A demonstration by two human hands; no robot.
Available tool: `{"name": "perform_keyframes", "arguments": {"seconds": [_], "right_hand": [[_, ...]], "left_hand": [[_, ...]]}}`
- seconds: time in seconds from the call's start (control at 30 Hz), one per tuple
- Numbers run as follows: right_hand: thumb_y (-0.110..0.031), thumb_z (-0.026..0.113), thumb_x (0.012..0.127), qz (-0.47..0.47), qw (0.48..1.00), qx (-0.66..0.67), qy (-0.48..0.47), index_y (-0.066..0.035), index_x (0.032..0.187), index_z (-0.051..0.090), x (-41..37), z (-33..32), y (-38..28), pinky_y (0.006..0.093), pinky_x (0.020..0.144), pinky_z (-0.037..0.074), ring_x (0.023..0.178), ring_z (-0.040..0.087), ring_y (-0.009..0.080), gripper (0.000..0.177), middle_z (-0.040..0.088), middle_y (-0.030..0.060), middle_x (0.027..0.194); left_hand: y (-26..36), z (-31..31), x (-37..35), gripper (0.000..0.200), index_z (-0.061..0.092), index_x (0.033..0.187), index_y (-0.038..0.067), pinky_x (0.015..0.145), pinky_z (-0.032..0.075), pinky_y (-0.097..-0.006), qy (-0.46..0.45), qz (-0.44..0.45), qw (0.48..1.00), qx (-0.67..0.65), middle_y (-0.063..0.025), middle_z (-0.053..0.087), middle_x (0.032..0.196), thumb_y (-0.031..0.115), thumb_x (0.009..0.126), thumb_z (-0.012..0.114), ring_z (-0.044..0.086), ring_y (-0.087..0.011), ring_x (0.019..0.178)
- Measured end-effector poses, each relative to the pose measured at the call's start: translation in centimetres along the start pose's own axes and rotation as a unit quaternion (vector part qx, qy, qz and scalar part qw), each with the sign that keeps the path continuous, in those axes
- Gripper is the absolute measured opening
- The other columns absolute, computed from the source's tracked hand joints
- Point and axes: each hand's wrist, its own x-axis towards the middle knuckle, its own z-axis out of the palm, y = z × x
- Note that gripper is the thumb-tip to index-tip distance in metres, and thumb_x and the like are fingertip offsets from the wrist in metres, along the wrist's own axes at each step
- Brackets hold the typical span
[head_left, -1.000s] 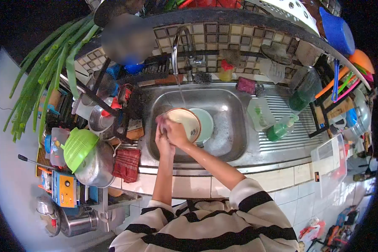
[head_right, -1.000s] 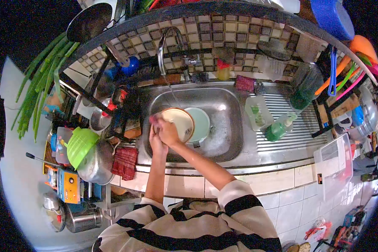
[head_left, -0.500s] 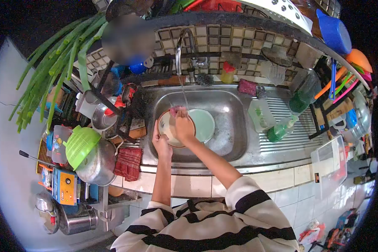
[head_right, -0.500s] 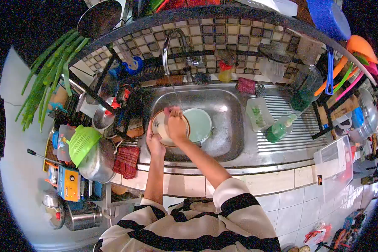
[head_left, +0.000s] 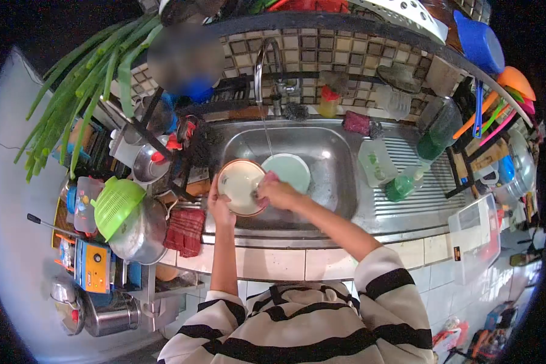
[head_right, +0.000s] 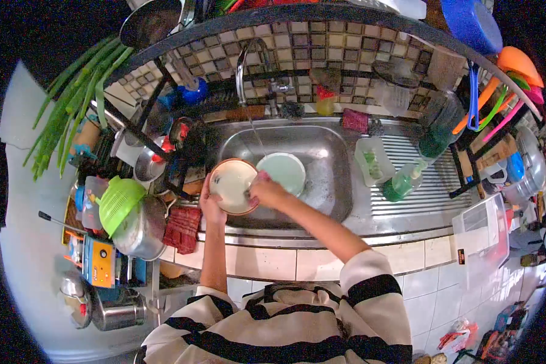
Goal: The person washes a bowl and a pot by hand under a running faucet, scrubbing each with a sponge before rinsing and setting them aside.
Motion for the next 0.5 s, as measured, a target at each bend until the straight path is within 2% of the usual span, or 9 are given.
{"name": "perform_keyframes", "arguments": {"seconds": [0.03, 0.1, 0.13, 0.2, 0.27, 0.33, 0.37, 0.43, 0.5], "right_hand": [[-0.006, 0.050, 0.071, -0.002, 1.000, 0.001, -0.002, -0.008, 0.089, 0.060, 0.2, -0.1, 0.4, 0.0351, 0.083, 0.042, 0.096, 0.054, 0.0233, 0.021, 0.058, 0.0075, 0.098], [-0.013, 0.050, 0.074, 0.010, 0.976, -0.094, 0.194, -0.010, 0.099, 0.057, 0.6, -0.7, 1.3, 0.0319, 0.090, 0.040, 0.110, 0.047, 0.0185, 0.026, 0.054, 0.0022, 0.112], [-0.013, 0.050, 0.074, 0.010, 0.976, -0.095, 0.195, -0.010, 0.099, 0.057, 0.8, -0.8, 1.5, 0.0319, 0.090, 0.040, 0.110, 0.047, 0.0185, 0.026, 0.054, 0.0022, 0.112], [-0.017, 0.047, 0.076, -0.112, 0.930, -0.215, 0.278, -0.006, 0.104, 0.055, 1.5, -0.6, 1.5, 0.0341, 0.092, 0.040, 0.114, 0.044, 0.0211, 0.030, 0.048, 0.0032, 0.120], [-0.015, 0.045, 0.077, -0.118, 0.924, -0.208, 0.299, -0.008, 0.105, 0.055, 1.7, -0.1, 0.9, 0.0360, 0.090, 0.041, 0.117, 0.040, 0.0190, 0.030, 0.050, 0.0061, 0.118], [-0.013, 0.048, 0.075, 0.000, 0.934, -0.191, 0.302, -0.007, 0.104, 0.054, 1.4, 0.1, -0.1, 0.0292, 0.076, 0.049, 0.114, 0.043, 0.0186, 0.030, 0.052, 0.0028, 0.114], [-0.013, 0.048, 0.075, 0.001, 0.934, -0.192, 0.302, -0.007, 0.104, 0.054, 1.2, 0.2, -0.7, 0.0292, 0.076, 0.049, 0.114, 0.043, 0.0186, 0.030, 0.052, 0.0028, 0.114], [-0.010, 0.048, 0.074, 0.201, 0.941, -0.169, 0.211, -0.004, 0.096, 0.056, 0.5, 0.0, -2.7, 0.0315, 0.072, 0.050, 0.103, 0.052, 0.0198, 0.024, 0.057, 0.0073, 0.102], [-0.009, 0.048, 0.073, 0.213, 0.940, -0.171, 0.204, -0.003, 0.092, 0.057, 0.0, 1.0, -4.5, 0.0330, 0.069, 0.050, 0.095, 0.055, 0.0221, 0.022, 0.058, 0.0088, 0.097]], "left_hand": [[-0.6, -0.2, -0.2, 0.071, 0.040, 0.122, -0.006, 0.089, 0.042, -0.0315, 0.013, -0.005, 1.000, -0.005, -0.0149, 0.049, 0.117, -0.011, 0.052, 0.033, 0.050, -0.0240, 0.105], [-1.3, 0.4, -0.7, 0.071, 0.040, 0.122, -0.005, 0.089, 0.042, -0.0310, 0.024, -0.014, 1.000, 0.003, -0.0149, 0.049, 0.117, -0.012, 0.051, 0.033, 0.050, -0.0239, 0.105], [-1.6, 0.8, -0.8, 0.072, 0.040, 0.122, -0.005, 0.088, 0.042, -0.0306, 0.036, -0.024, 0.999, 0.012, -0.0150, 0.049, 0.117, -0.012, 0.051, 0.033, 0.050, -0.0237, 0.105], [-1.8, 1.3, -0.9, 0.072, 0.040, 0.122, -0.004, 0.088, 0.042, -0.0298, 0.028, -0.029, 0.999, 0.007, -0.0145, 0.049, 0.117, -0.013, 0.051, 0.033, 0.050, -0.0232, 0.105], [-1.6, 1.8, -0.9, 0.070, 0.040, 0.122, -0.004, 0.089, 0.041, -0.0298, 0.033, -0.042, 0.998, 0.017, -0.0138, 0.050, 0.116, -0.014, 0.053, 0.032, 0.051, -0.0227, 0.105], [-1.6, 1.8, -0.4, 0.069, 0.040, 0.122, -0.004, 0.089, 0.041, -0.0301, 0.038, -0.020, 0.999, 0.020, -0.0133, 0.050, 0.116, -0.014, 0.054, 0.032, 0.051, -0.0224, 0.104], [-1.6, 1.8, -0.1, 0.068, 0.041, 0.122, -0.003, 0.089, 0.041, -0.0303, 0.042, 0.001, 0.999, 0.022, -0.0128, 0.050, 0.116, -0.014, 0.055, 0.032, 0.051, -0.0222, 0.104], [-1.7, 1.7, 0.4, 0.067, 0.041, 0.122, -0.003, 0.089, 0.041, -0.0306, 0.047, 0.017, 0.998, 0.022, -0.0125, 0.050, 0.116, -0.014, 0.056, 0.031, 0.051, -0.0218, 0.103], [-2.2, 1.5, 1.2, 0.066, 0.042, 0.122, -0.001, 0.090, 0.040, -0.0308, 0.048, 0.045, 0.998, 0.019, -0.0118, 0.051, 0.116, -0.014, 0.058, 0.031, 0.052, -0.0210, 0.103]]}}
